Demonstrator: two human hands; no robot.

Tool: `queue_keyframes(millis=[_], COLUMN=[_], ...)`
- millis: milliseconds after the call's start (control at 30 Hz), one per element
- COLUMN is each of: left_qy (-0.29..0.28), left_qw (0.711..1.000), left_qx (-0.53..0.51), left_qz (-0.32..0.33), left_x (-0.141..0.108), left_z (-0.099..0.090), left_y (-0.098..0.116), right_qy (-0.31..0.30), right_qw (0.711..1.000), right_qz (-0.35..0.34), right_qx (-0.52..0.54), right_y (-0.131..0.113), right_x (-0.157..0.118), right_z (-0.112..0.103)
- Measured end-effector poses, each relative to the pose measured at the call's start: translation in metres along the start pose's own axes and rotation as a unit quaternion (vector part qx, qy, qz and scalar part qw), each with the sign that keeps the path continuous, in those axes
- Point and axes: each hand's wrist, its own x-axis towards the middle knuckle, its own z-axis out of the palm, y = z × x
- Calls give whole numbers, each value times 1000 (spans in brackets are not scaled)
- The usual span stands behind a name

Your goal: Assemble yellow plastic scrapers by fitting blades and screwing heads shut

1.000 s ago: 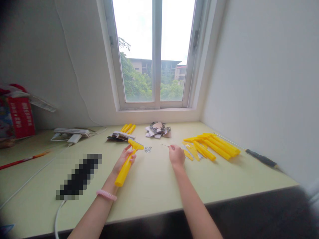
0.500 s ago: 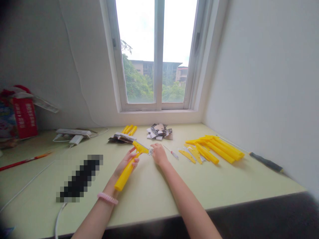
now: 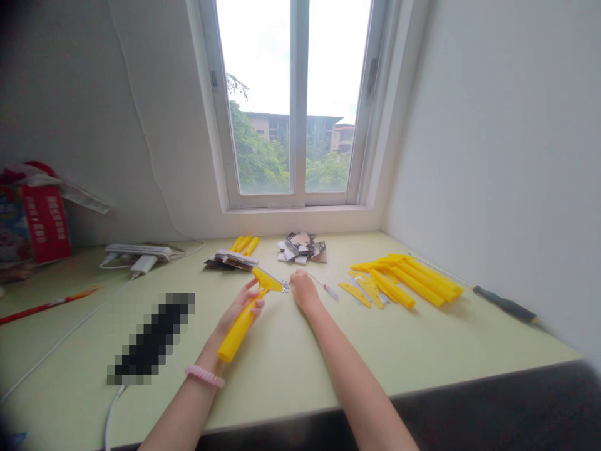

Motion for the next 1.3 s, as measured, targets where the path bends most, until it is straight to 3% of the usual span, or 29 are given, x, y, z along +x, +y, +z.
queue_keyframes(millis=[367, 633, 767, 900, 1000, 1100, 1300], left_qy=[-23, -34, -33, -31, -37, -44, -37], left_qw=[998, 998, 998, 998, 998, 997, 997], left_qx=[-43, -31, -28, -17, 4, 19, 44], left_qz=[-35, -47, -49, -56, -55, -60, -60], left_x=[-4, -6, -6, -7, -7, -6, -1], left_z=[0, 1, 2, 5, 6, 6, 4], left_y=[1, 1, 1, 0, -1, -4, -7], right_qy=[-12, 24, 90, 147, 113, 75, 106], right_qw=[997, 994, 975, 902, 860, 840, 850], right_qz=[48, 105, 135, 120, 73, 31, -1], right_qx=[-57, -24, 150, 388, 493, 536, 516], right_y=[1, 7, 13, 3, -15, -31, -39], right_x=[-5, -10, -12, -14, -19, -23, -23], right_z=[-4, -7, -11, -20, -26, -29, -23])
